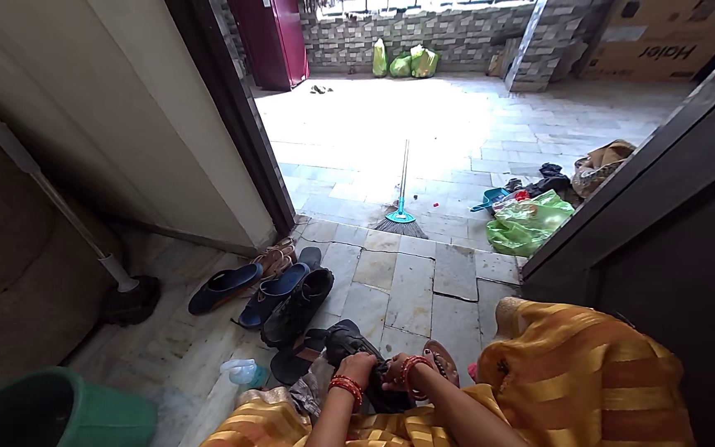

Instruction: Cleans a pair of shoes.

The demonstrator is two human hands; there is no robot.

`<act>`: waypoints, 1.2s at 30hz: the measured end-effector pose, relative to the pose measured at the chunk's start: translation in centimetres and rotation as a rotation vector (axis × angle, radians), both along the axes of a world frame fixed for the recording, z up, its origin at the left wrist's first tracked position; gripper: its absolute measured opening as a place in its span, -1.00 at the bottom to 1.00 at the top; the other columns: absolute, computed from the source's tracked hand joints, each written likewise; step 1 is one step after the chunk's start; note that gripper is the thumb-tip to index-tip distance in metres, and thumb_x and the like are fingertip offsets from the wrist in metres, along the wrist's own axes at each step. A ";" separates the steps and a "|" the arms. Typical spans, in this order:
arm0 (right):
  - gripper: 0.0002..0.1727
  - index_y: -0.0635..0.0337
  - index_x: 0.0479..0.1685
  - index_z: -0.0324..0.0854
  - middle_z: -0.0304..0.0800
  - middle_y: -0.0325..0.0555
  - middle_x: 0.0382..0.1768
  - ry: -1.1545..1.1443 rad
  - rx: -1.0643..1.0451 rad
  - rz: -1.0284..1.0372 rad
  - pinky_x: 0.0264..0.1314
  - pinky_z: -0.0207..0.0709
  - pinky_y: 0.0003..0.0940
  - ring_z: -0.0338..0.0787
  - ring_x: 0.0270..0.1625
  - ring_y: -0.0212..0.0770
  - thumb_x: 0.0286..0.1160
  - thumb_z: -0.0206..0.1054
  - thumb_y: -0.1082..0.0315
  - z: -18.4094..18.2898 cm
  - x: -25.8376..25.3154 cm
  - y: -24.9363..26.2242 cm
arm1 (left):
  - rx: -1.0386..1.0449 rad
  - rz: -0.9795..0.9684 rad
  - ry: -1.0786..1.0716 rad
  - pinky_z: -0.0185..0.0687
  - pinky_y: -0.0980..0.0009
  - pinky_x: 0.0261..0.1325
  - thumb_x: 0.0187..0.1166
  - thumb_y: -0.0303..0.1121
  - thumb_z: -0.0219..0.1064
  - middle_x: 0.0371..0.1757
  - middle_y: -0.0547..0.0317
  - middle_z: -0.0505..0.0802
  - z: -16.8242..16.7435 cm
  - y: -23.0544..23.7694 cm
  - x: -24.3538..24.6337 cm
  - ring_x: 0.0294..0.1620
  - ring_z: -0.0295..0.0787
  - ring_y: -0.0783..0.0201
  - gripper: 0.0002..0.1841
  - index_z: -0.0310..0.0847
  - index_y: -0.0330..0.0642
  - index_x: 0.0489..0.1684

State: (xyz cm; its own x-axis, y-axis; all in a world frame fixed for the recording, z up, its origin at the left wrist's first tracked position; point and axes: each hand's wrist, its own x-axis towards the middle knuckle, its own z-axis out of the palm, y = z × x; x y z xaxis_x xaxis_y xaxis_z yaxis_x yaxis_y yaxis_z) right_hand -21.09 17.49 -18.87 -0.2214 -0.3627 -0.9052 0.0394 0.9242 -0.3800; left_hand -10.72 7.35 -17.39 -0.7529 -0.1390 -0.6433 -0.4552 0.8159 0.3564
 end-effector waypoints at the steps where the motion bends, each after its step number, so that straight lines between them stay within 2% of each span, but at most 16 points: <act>1: -0.56 0.31 0.46 0.44 0.66 0.06 0.23 -0.023 -0.004 -0.036 0.24 0.57 -0.31 0.72 0.17 -0.25 0.64 0.31 0.39 0.0 0.0 0.0 | 0.008 0.012 0.000 0.37 -0.13 0.68 0.73 -0.59 0.09 0.54 -0.15 0.70 -0.1 -0.1 0.1 0.64 0.55 -0.12 -0.60 0.63 -0.23 0.48; 3: -0.57 0.31 0.47 0.46 0.67 0.07 0.28 -0.049 0.003 -0.089 0.27 0.60 -0.33 0.74 0.22 -0.25 0.68 0.28 0.36 0.0 0.0 0.0 | 0.020 0.031 0.000 0.36 -0.12 0.69 0.74 -0.58 0.09 0.55 -0.15 0.69 -0.3 -0.3 0.1 0.65 0.54 -0.12 -0.60 0.62 -0.23 0.48; 5: -0.64 0.32 0.39 0.52 0.70 0.05 0.23 -0.066 0.020 -0.158 0.20 0.61 -0.38 0.77 0.13 -0.29 0.73 0.24 0.36 -0.3 -0.1 -0.1 | 0.019 0.032 -0.007 0.36 -0.10 0.69 0.75 -0.57 0.09 0.55 -0.15 0.69 -0.3 -0.3 0.1 0.65 0.54 -0.11 -0.60 0.62 -0.23 0.49; 9: -0.63 0.34 0.41 0.48 0.67 0.10 0.21 -0.109 0.039 -0.268 0.14 0.63 -0.40 0.77 0.07 -0.27 0.71 0.23 0.40 -0.8 -0.1 -0.3 | 0.006 0.032 -0.015 0.36 -0.10 0.69 0.77 -0.55 0.08 0.55 -0.15 0.69 -0.3 -0.2 0.1 0.65 0.54 -0.10 -0.61 0.62 -0.23 0.49; 12: -0.65 0.33 0.36 0.48 0.65 0.04 0.08 -0.114 0.025 -0.287 0.03 0.61 -0.42 0.73 -0.06 -0.28 0.69 0.25 0.40 -0.8 0.0 -0.4 | -0.001 0.045 -0.030 0.36 -0.10 0.69 0.78 -0.54 0.07 0.56 -0.13 0.69 -0.1 -0.1 0.1 0.66 0.53 -0.10 -0.61 0.62 -0.23 0.49; 15: -0.77 0.27 0.18 0.53 0.60 -0.11 -0.20 -0.108 0.005 -0.298 -0.19 0.55 -0.46 0.63 -0.31 -0.35 0.67 0.26 0.38 -0.9 -0.2 -0.5 | -0.006 0.055 -0.027 0.38 -0.11 0.67 0.77 -0.54 0.08 0.55 -0.13 0.70 -0.1 -0.2 0.1 0.65 0.54 -0.11 -0.62 0.63 -0.23 0.47; 18: -0.85 0.25 0.07 0.55 0.57 -0.18 -0.34 -0.123 -0.010 -0.300 -0.30 0.51 -0.50 0.59 -0.42 -0.38 0.69 0.23 0.39 -0.4 -0.2 -0.4 | -0.001 0.065 -0.034 0.38 -0.12 0.67 0.77 -0.55 0.08 0.55 -0.15 0.69 -0.1 -0.3 0.1 0.65 0.54 -0.12 -0.62 0.63 -0.23 0.48; 23: -0.84 0.24 0.09 0.55 0.57 -0.20 -0.38 -0.114 -0.053 -0.320 -0.35 0.49 -0.51 0.57 -0.47 -0.40 0.69 0.24 0.39 -1.0 -0.3 -0.3 | -0.005 0.067 -0.042 0.38 -0.14 0.67 0.79 -0.54 0.05 0.56 -0.16 0.69 -0.2 -0.4 0.1 0.64 0.55 -0.13 -0.61 0.62 -0.23 0.48; 27: -0.85 0.22 0.05 0.56 0.51 -0.26 -0.44 -0.057 -0.084 -0.303 -0.48 0.33 -0.52 0.42 -0.56 -0.43 0.66 0.28 0.38 -1.7 -0.4 -0.5 | -0.009 0.073 -0.048 0.38 -0.14 0.66 0.79 -0.53 0.06 0.55 -0.17 0.69 -0.2 -0.4 0.0 0.64 0.54 -0.15 -0.62 0.62 -0.24 0.47; 30: -0.81 0.22 0.03 0.60 0.54 -0.26 -0.40 0.040 -0.090 -0.240 -0.40 0.35 -0.48 0.45 -0.50 -0.42 0.58 0.38 0.34 -1.7 -0.2 -0.7 | -0.013 0.075 -0.046 0.38 -0.13 0.66 0.79 -0.52 0.06 0.55 -0.15 0.69 -0.3 -0.4 0.1 0.64 0.55 -0.12 -0.62 0.63 -0.22 0.47; 31: -0.78 0.24 0.05 0.63 0.58 -0.22 -0.33 0.070 -0.099 -0.210 -0.29 0.39 -0.43 0.48 -0.42 -0.39 0.56 0.40 0.33 -1.5 -0.1 -0.7 | -0.014 0.072 -0.043 0.38 -0.12 0.66 0.79 -0.51 0.06 0.55 -0.14 0.70 -0.3 -0.4 0.1 0.64 0.55 -0.12 -0.63 0.64 -0.22 0.47; 34: -0.69 0.32 0.14 0.72 0.75 0.05 0.07 0.125 -0.121 -0.116 0.22 0.48 -0.21 0.67 0.04 -0.19 0.51 0.47 0.34 -1.3 -0.1 -0.8 | -0.010 0.071 -0.034 0.38 -0.12 0.66 0.80 -0.50 0.06 0.53 -0.14 0.71 -0.3 -0.4 0.1 0.63 0.56 -0.12 -0.63 0.64 -0.22 0.46; 36: -0.65 0.31 0.14 0.75 0.76 0.13 0.20 0.157 -0.118 -0.053 0.39 0.46 -0.09 0.71 0.25 -0.08 0.46 0.51 0.29 -1.2 -0.1 -0.7 | -0.005 0.079 -0.036 0.38 -0.12 0.67 0.81 -0.50 0.05 0.54 -0.13 0.70 -0.3 -0.4 0.1 0.64 0.56 -0.11 -0.62 0.64 -0.22 0.47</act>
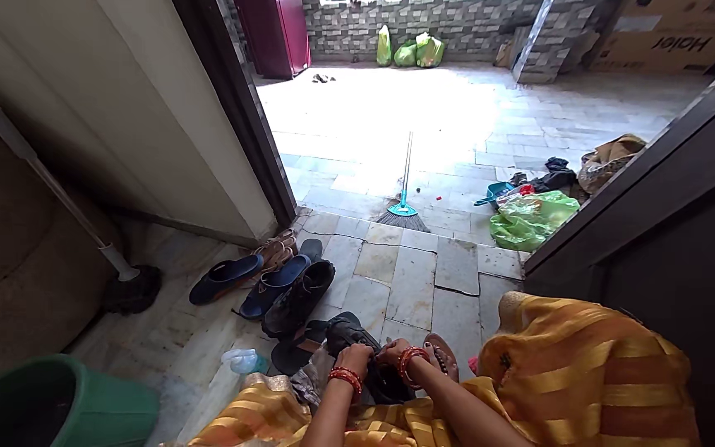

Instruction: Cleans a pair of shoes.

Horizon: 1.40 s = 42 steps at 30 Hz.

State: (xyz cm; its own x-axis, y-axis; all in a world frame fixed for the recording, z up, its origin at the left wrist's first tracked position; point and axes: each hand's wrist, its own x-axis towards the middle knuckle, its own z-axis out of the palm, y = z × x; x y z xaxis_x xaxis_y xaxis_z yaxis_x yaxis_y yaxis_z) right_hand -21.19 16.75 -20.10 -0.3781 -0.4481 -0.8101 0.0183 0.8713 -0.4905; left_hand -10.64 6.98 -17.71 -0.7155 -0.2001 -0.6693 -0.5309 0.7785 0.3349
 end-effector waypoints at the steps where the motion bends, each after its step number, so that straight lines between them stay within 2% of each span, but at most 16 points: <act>1: -0.65 0.30 0.12 0.77 0.77 0.15 0.20 0.010 -0.007 0.009 0.40 0.46 -0.05 0.71 0.26 -0.06 0.44 0.53 0.27 -0.2 0.0 0.0 | 0.001 0.002 -0.001 0.37 -0.11 0.67 0.81 -0.50 0.05 0.55 -0.13 0.70 0.0 0.0 0.0 0.64 0.55 -0.11 -0.62 0.63 -0.22 0.48; 10: -0.67 0.14 0.04 0.85 0.83 0.11 0.17 0.131 0.038 0.120 0.38 0.49 0.08 0.75 0.27 0.03 0.41 0.55 0.14 -0.8 0.1 -0.3 | -0.017 -0.027 -0.007 0.38 -0.11 0.67 0.81 -0.47 0.06 0.53 -0.11 0.73 0.1 -0.1 -0.1 0.64 0.55 -0.10 -0.63 0.66 -0.18 0.46; 16: -0.62 0.14 0.04 0.86 0.85 0.13 0.16 0.194 0.027 0.182 0.41 0.50 0.12 0.76 0.30 0.08 0.38 0.56 0.08 -0.1 0.3 -0.4 | -0.015 0.005 -0.012 0.39 -0.11 0.66 0.80 -0.46 0.09 0.51 -0.08 0.74 0.2 -0.2 -0.1 0.63 0.57 -0.09 -0.63 0.69 -0.14 0.43; 18: -0.61 0.16 0.09 0.85 0.83 0.17 0.20 0.187 0.006 0.231 0.46 0.47 0.13 0.75 0.35 0.10 0.44 0.52 0.08 0.0 0.0 -0.3 | -0.016 0.013 -0.016 0.39 -0.11 0.67 0.80 -0.46 0.08 0.53 -0.06 0.73 0.2 -0.2 -0.2 0.64 0.57 -0.07 -0.63 0.69 -0.13 0.45; 21: -0.62 0.19 0.23 0.79 0.77 0.19 0.31 0.100 0.026 0.315 0.54 0.41 0.14 0.69 0.44 0.10 0.56 0.40 0.17 -0.2 -0.7 0.2 | -0.004 0.026 -0.013 0.38 -0.13 0.67 0.81 -0.46 0.09 0.53 -0.11 0.72 -0.1 0.1 -0.2 0.63 0.56 -0.11 -0.63 0.66 -0.17 0.46; 25: -0.63 0.14 0.31 0.75 0.74 0.14 0.36 0.065 0.088 0.363 0.56 0.39 0.12 0.66 0.48 0.07 0.57 0.35 0.27 -0.2 -1.2 0.7 | 0.014 0.064 -0.014 0.40 -0.17 0.64 0.79 -0.46 0.13 0.48 -0.17 0.74 0.0 0.0 -0.3 0.59 0.59 -0.17 -0.62 0.61 -0.14 0.51; 27: -0.63 0.14 0.29 0.77 0.76 0.15 0.34 0.096 0.119 0.412 0.52 0.43 0.14 0.69 0.44 0.09 0.59 0.33 0.24 0.4 -1.0 0.3 | 0.015 0.068 -0.011 0.40 -0.17 0.63 0.79 -0.46 0.12 0.47 -0.17 0.76 0.0 0.0 -0.3 0.58 0.61 -0.17 -0.62 0.62 -0.13 0.50; 30: -0.63 0.17 0.30 0.72 0.81 0.12 0.17 0.090 0.131 0.433 0.29 0.59 0.02 0.82 0.13 -0.01 0.63 0.26 0.24 1.1 -0.5 -0.3 | 0.014 0.071 0.000 0.41 -0.16 0.62 0.78 -0.48 0.11 0.45 -0.17 0.77 0.1 -0.1 -0.1 0.56 0.63 -0.16 -0.63 0.64 -0.14 0.48; 32: -0.61 0.18 0.34 0.67 0.82 0.10 0.13 0.050 0.125 0.406 0.22 0.64 -0.06 0.85 0.03 -0.08 0.60 0.29 0.27 0.9 -0.2 -0.5 | 0.012 0.071 -0.001 0.41 -0.17 0.62 0.78 -0.49 0.10 0.45 -0.16 0.77 0.2 -0.1 -0.1 0.56 0.63 -0.17 -0.63 0.64 -0.15 0.47; 39: -0.60 0.23 0.34 0.65 0.81 0.09 0.09 0.039 0.085 0.302 0.20 0.66 -0.13 0.85 0.01 -0.11 0.65 0.29 0.21 0.4 0.3 -0.6 | -0.001 0.042 0.010 0.41 -0.13 0.64 0.76 -0.50 0.14 0.48 -0.15 0.74 0.3 -0.1 0.0 0.60 0.59 -0.12 -0.65 0.67 -0.21 0.42; 42: -0.59 0.25 0.34 0.64 0.79 0.13 0.09 0.045 0.059 0.320 0.21 0.62 -0.07 0.82 0.01 -0.06 0.68 0.26 0.18 0.4 0.1 -0.3 | -0.001 0.016 0.024 0.40 -0.11 0.65 0.75 -0.50 0.15 0.50 -0.15 0.73 0.4 0.0 -0.1 0.62 0.57 -0.10 -0.66 0.69 -0.25 0.38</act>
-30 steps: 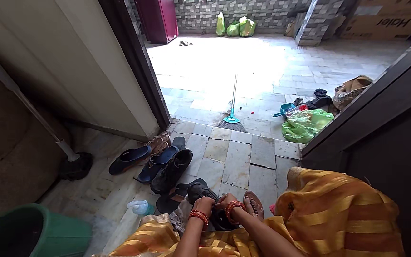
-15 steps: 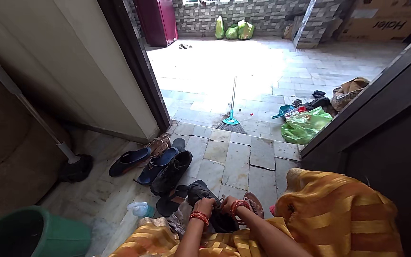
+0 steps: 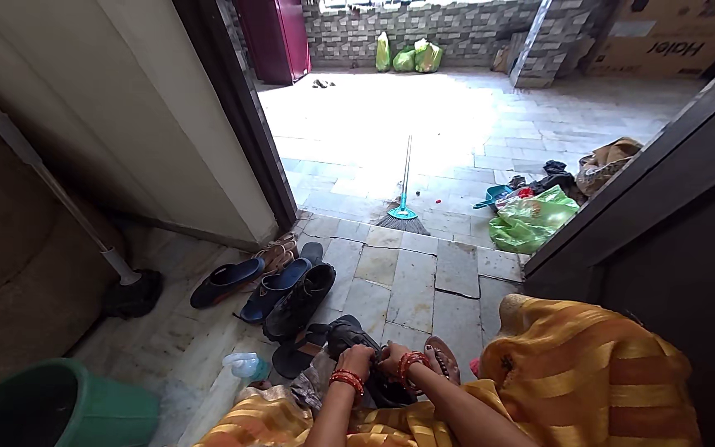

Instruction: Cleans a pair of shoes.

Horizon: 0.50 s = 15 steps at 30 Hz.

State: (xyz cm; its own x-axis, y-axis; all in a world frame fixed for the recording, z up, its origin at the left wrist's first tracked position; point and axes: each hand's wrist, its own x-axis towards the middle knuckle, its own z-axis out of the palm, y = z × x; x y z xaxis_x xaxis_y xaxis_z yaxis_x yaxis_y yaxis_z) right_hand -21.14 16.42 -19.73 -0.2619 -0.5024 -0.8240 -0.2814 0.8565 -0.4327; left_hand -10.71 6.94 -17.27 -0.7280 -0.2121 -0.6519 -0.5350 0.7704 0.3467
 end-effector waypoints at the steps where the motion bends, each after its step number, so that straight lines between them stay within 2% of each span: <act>1: -0.59 0.26 0.33 0.65 0.78 0.16 0.10 0.005 -0.012 0.006 0.22 0.60 -0.04 0.81 0.03 -0.02 0.67 0.27 0.18 0.0 -0.1 0.1 | -0.003 -0.005 0.007 0.41 -0.12 0.64 0.74 -0.50 0.16 0.48 -0.16 0.73 0.1 0.1 0.0 0.60 0.58 -0.11 -0.67 0.69 -0.26 0.37; 2: -0.58 0.26 0.32 0.65 0.78 0.18 0.12 0.011 -0.021 0.013 0.24 0.58 0.00 0.79 0.06 0.01 0.67 0.27 0.17 -0.1 -0.1 0.1 | -0.008 -0.009 0.009 0.41 -0.13 0.63 0.73 -0.50 0.16 0.47 -0.16 0.74 0.1 0.1 0.0 0.59 0.59 -0.12 -0.67 0.70 -0.27 0.36; 5: -0.57 0.23 0.32 0.70 0.74 0.24 0.28 0.044 -0.037 0.050 0.43 0.47 0.16 0.72 0.34 0.14 0.63 0.31 0.15 0.0 -0.3 0.1 | -0.030 -0.032 0.004 0.45 -0.14 0.60 0.73 -0.50 0.16 0.45 -0.16 0.76 0.2 0.1 0.0 0.57 0.61 -0.14 -0.68 0.72 -0.26 0.33; 7: -0.59 0.20 0.30 0.72 0.72 0.23 0.35 0.069 -0.050 0.059 0.52 0.41 0.18 0.66 0.46 0.14 0.61 0.33 0.17 0.6 -0.2 0.0 | -0.047 -0.052 -0.002 0.46 -0.16 0.57 0.71 -0.49 0.16 0.43 -0.16 0.77 0.5 0.1 -0.1 0.55 0.63 -0.14 -0.68 0.73 -0.25 0.31; 11: -0.63 0.19 0.27 0.75 0.75 0.20 0.33 0.103 -0.077 0.043 0.54 0.42 0.15 0.68 0.46 0.12 0.60 0.34 0.21 1.2 0.1 -0.3 | -0.079 -0.094 0.007 0.50 -0.17 0.51 0.72 -0.43 0.14 0.38 -0.19 0.79 0.9 0.1 0.0 0.50 0.67 -0.15 -0.69 0.73 -0.30 0.25; 15: -0.64 0.15 0.24 0.78 0.78 0.18 0.30 0.127 -0.063 0.037 0.51 0.45 0.15 0.70 0.44 0.11 0.59 0.34 0.21 1.1 0.3 -0.4 | -0.089 -0.114 0.005 0.49 -0.15 0.53 0.75 -0.39 0.10 0.37 -0.20 0.79 0.9 0.2 0.0 0.50 0.67 -0.14 -0.67 0.72 -0.31 0.26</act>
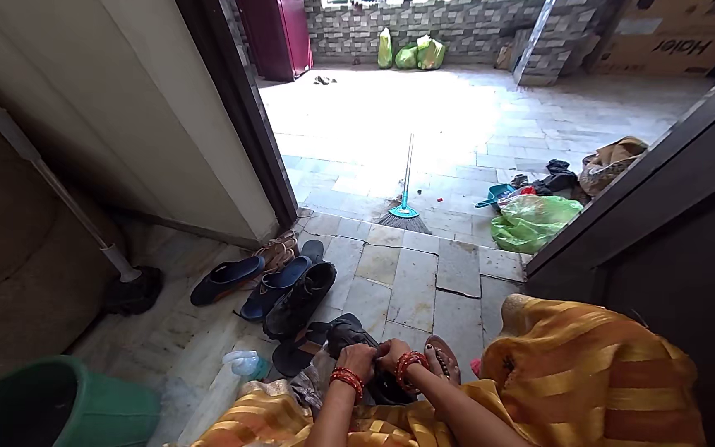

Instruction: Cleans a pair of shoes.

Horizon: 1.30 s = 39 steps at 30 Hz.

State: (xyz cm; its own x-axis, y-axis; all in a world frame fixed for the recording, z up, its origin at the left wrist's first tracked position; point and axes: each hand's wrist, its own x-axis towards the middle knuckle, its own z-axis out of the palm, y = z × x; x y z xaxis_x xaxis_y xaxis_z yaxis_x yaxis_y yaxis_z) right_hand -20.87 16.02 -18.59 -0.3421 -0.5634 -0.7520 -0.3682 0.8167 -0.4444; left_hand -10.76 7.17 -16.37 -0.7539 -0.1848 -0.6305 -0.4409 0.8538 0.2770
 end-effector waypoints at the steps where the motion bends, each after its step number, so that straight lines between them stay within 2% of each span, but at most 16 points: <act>1: -0.64 0.14 0.25 0.78 0.78 0.18 0.30 0.004 0.008 -0.002 0.51 0.45 0.15 0.70 0.44 0.11 0.59 0.34 0.20 0.0 0.0 0.0 | -0.005 -0.005 -0.003 0.48 -0.15 0.54 0.76 -0.39 0.08 0.38 -0.20 0.79 0.0 0.1 0.0 0.51 0.67 -0.14 -0.67 0.71 -0.31 0.27; 9: -0.64 0.12 0.25 0.79 0.78 0.16 0.31 0.018 0.012 -0.004 0.53 0.45 0.14 0.70 0.45 0.10 0.58 0.35 0.18 -0.2 0.1 -0.2 | 0.006 0.002 -0.016 0.46 -0.16 0.55 0.79 -0.38 0.06 0.39 -0.20 0.79 -0.3 -0.1 0.0 0.53 0.65 -0.14 -0.66 0.70 -0.29 0.29; 18: -0.64 0.14 0.20 0.81 0.80 0.16 0.28 0.012 -0.042 0.013 0.52 0.44 0.15 0.72 0.42 0.11 0.60 0.37 0.13 -0.6 -0.3 0.3 | 0.031 0.068 -0.006 0.44 -0.16 0.59 0.82 -0.37 0.04 0.45 -0.13 0.76 -0.9 -0.3 0.3 0.57 0.62 -0.12 -0.64 0.69 -0.17 0.40; 21: -0.62 0.12 0.24 0.80 0.77 0.16 0.33 0.016 0.001 0.028 0.56 0.41 0.16 0.68 0.48 0.11 0.60 0.38 0.11 -0.5 -0.9 0.7 | 0.016 0.176 -0.017 0.48 -0.16 0.56 0.78 -0.49 0.08 0.52 -0.12 0.71 -1.0 -0.2 0.3 0.54 0.64 -0.15 -0.62 0.66 -0.14 0.46; 23: -0.63 0.14 0.22 0.79 0.76 0.19 0.33 0.070 0.056 0.022 0.52 0.43 0.22 0.67 0.47 0.16 0.54 0.37 0.18 -0.5 -1.3 1.2 | -0.056 0.269 -0.056 0.55 -0.17 0.51 0.69 -0.64 0.07 0.63 -0.10 0.61 -0.9 0.0 0.4 0.51 0.66 -0.20 -0.50 0.59 -0.11 0.57; 25: -0.62 0.17 0.26 0.75 0.66 0.23 0.43 0.118 0.115 0.024 0.53 0.42 0.23 0.61 0.53 0.18 0.53 0.35 0.24 -0.1 -1.7 1.8 | -0.115 0.351 -0.091 0.57 -0.18 0.49 0.67 -0.66 0.08 0.68 -0.09 0.56 -0.7 -0.2 0.8 0.50 0.66 -0.22 -0.49 0.56 -0.14 0.60; 28: -0.52 0.24 0.43 0.61 0.35 0.33 0.65 0.127 0.211 0.016 0.60 0.36 0.24 0.44 0.66 0.24 0.53 0.36 0.29 0.3 -1.8 2.2 | -0.156 0.418 -0.079 0.57 -0.16 0.49 0.67 -0.64 0.10 0.68 -0.05 0.57 -0.2 -0.8 1.5 0.54 0.63 -0.18 -0.48 0.55 -0.11 0.61; 29: -0.49 0.28 0.47 0.57 0.31 0.34 0.68 0.128 0.240 0.024 0.61 0.36 0.22 0.42 0.68 0.24 0.55 0.35 0.29 1.3 -1.4 2.4 | -0.171 0.416 -0.052 0.58 -0.13 0.50 0.67 -0.64 0.09 0.67 -0.04 0.58 0.0 -0.9 1.6 0.57 0.62 -0.14 -0.48 0.55 -0.10 0.61; 31: -0.47 0.38 0.57 0.44 0.28 0.40 0.70 0.105 0.284 0.126 0.69 0.25 0.14 0.35 0.73 0.26 0.73 0.23 0.25 7.5 0.2 3.2 | -0.184 0.381 0.045 0.58 -0.08 0.51 0.67 -0.66 0.07 0.64 -0.07 0.60 0.5 -0.8 1.7 0.59 0.59 -0.12 -0.50 0.59 -0.14 0.55; 32: -0.47 0.42 0.59 0.41 0.31 0.41 0.68 0.095 0.307 0.211 0.70 0.25 0.13 0.36 0.73 0.26 0.79 0.17 0.22 10.6 0.8 3.5 | -0.178 0.353 0.100 0.58 -0.06 0.50 0.67 -0.68 0.06 0.63 -0.09 0.60 0.7 -0.6 1.6 0.59 0.59 -0.13 -0.51 0.60 -0.17 0.53; 34: -0.47 0.41 0.60 0.40 0.39 0.37 0.65 0.100 0.348 0.367 0.70 0.26 0.12 0.40 0.71 0.24 0.83 0.07 0.20 13.4 1.5 4.0 | -0.156 0.281 0.198 0.59 -0.05 0.49 0.63 -0.70 0.05 0.58 -0.12 0.64 1.1 -0.1 1.3 0.56 0.62 -0.13 -0.52 0.65 -0.21 0.46; 36: -0.46 0.42 0.62 0.38 0.41 0.32 0.65 0.109 0.401 0.381 0.74 0.22 0.10 0.40 0.73 0.17 0.84 0.02 0.23 12.7 1.8 3.7 | -0.102 0.187 0.282 0.60 -0.06 0.48 0.59 -0.70 0.07 0.48 -0.17 0.70 1.2 0.4 1.1 0.51 0.65 -0.13 -0.57 0.71 -0.27 0.32; 38: -0.48 0.41 0.58 0.43 0.47 0.30 0.61 0.182 0.417 0.332 0.74 0.22 0.08 0.45 0.71 0.13 0.82 0.04 0.24 10.3 2.3 3.5 | -0.030 0.066 0.332 0.59 -0.09 0.47 0.57 -0.69 0.11 0.39 -0.18 0.75 0.8 0.9 1.0 0.47 0.67 -0.15 -0.63 0.77 -0.31 0.18; 39: -0.49 0.40 0.56 0.46 0.50 0.29 0.59 0.188 0.433 0.350 0.71 0.27 0.08 0.48 0.68 0.13 0.80 0.06 0.22 8.5 1.9 3.1 | -0.003 0.009 0.307 0.57 -0.10 0.49 0.56 -0.69 0.13 0.39 -0.16 0.76 0.6 1.1 0.9 0.48 0.66 -0.14 -0.63 0.78 -0.29 0.18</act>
